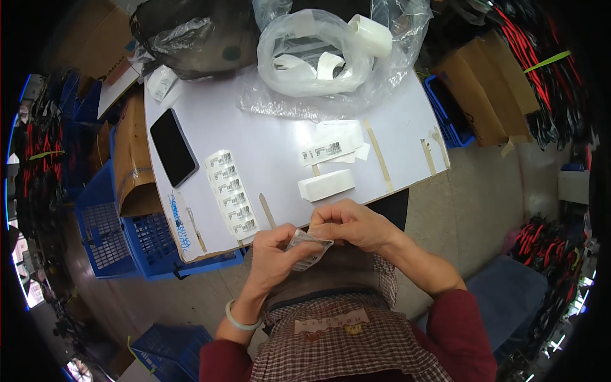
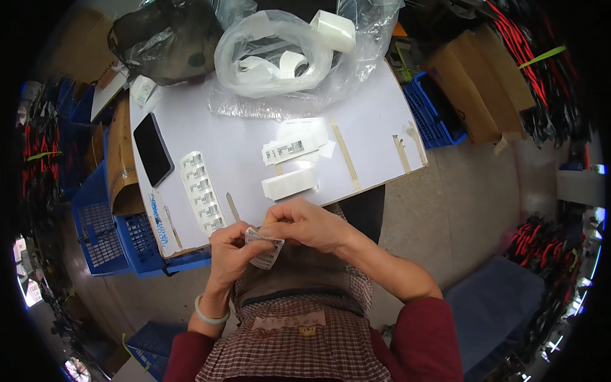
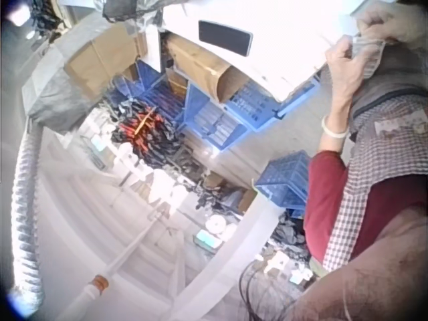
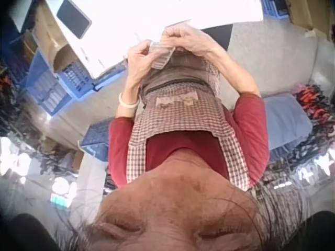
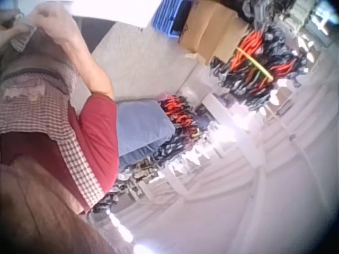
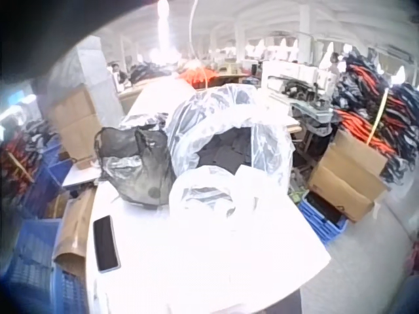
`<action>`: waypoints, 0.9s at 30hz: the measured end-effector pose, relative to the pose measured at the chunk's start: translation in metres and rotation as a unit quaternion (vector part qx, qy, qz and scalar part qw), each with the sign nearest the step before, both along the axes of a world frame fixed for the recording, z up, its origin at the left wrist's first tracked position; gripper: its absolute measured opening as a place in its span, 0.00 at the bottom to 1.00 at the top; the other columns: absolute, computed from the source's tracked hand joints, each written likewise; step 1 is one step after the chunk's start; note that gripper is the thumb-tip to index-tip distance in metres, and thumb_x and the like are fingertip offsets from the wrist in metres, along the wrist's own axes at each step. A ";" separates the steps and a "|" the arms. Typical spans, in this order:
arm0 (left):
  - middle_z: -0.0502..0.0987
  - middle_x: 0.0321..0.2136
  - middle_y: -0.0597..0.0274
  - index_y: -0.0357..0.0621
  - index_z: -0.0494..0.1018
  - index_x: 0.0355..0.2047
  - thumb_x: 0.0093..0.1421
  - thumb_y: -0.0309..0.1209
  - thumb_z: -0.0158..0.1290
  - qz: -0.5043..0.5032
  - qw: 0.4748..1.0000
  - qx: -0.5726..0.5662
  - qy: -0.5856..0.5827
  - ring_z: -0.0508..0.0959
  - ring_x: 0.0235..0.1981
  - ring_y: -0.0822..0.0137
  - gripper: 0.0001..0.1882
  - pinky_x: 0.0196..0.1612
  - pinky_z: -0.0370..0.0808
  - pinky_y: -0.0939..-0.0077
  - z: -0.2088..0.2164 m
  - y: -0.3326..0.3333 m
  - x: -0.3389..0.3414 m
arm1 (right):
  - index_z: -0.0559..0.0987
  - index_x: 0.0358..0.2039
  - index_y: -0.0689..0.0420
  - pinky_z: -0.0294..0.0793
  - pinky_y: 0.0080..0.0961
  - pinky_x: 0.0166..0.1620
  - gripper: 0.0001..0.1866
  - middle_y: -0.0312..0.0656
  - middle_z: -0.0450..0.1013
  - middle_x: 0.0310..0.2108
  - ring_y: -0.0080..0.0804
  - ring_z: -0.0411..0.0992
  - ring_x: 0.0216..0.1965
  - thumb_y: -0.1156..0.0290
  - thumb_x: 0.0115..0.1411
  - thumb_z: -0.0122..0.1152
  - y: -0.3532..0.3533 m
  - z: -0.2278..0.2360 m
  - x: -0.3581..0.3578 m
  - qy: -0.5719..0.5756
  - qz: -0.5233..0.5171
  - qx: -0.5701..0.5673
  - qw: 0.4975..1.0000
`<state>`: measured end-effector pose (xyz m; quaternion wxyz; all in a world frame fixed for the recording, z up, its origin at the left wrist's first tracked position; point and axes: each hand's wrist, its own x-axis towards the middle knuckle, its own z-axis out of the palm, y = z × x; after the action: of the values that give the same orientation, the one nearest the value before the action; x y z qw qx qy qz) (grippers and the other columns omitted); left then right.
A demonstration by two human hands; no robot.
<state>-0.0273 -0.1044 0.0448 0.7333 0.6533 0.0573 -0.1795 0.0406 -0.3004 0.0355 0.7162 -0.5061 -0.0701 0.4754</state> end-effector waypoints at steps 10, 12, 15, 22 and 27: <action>0.82 0.34 0.55 0.33 0.72 0.46 0.61 0.23 0.58 0.096 0.995 -0.028 0.001 0.80 0.33 0.76 0.14 0.33 0.77 0.85 -0.004 -0.021 -0.022 | 0.81 0.34 0.60 0.66 0.17 0.32 0.06 0.35 0.73 0.31 0.19 0.67 0.29 0.77 0.55 0.66 -0.012 0.011 -0.023 -0.273 -0.168 -0.163 0.933; 0.82 0.34 0.56 0.32 0.72 0.45 0.61 0.23 0.58 0.104 0.993 -0.051 0.032 0.81 0.33 0.76 0.13 0.33 0.77 0.85 -0.004 -0.022 -0.018 | 0.80 0.34 0.60 0.69 0.20 0.35 0.07 0.38 0.73 0.37 0.24 0.69 0.34 0.79 0.53 0.66 -0.015 0.011 -0.025 -0.353 -0.190 -0.160 0.902; 0.82 0.33 0.55 0.31 0.71 0.44 0.61 0.23 0.58 0.081 0.995 -0.036 0.055 0.81 0.32 0.75 0.13 0.33 0.78 0.84 -0.001 -0.027 -0.013 | 0.79 0.32 0.61 0.71 0.23 0.41 0.07 0.42 0.71 0.43 0.30 0.70 0.42 0.81 0.52 0.66 -0.016 0.011 -0.026 -0.438 -0.170 -0.167 0.867; 0.81 0.34 0.48 0.31 0.70 0.43 0.62 0.22 0.55 0.096 0.988 -0.025 0.117 0.83 0.35 0.64 0.11 0.38 0.81 0.76 -0.004 -0.019 -0.001 | 0.74 0.33 0.60 0.70 0.26 0.49 0.06 0.45 0.71 0.49 0.30 0.69 0.49 0.81 0.56 0.63 -0.039 0.017 0.006 -0.287 -0.280 -0.072 0.913; 0.81 0.26 0.53 0.30 0.76 0.35 0.65 0.30 0.51 0.001 0.991 0.082 0.108 0.81 0.26 0.70 0.12 0.30 0.78 0.79 -0.007 -0.002 0.039 | 0.74 0.35 0.60 0.70 0.15 0.34 0.05 0.40 0.77 0.33 0.15 0.72 0.32 0.76 0.60 0.62 -0.038 0.022 0.030 -0.147 -0.181 -0.140 0.962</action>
<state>0.0121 -0.1065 0.0374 0.6672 0.6878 0.1508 -0.2430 0.0711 -0.3383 0.0573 0.6942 -0.6700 -0.0147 0.2626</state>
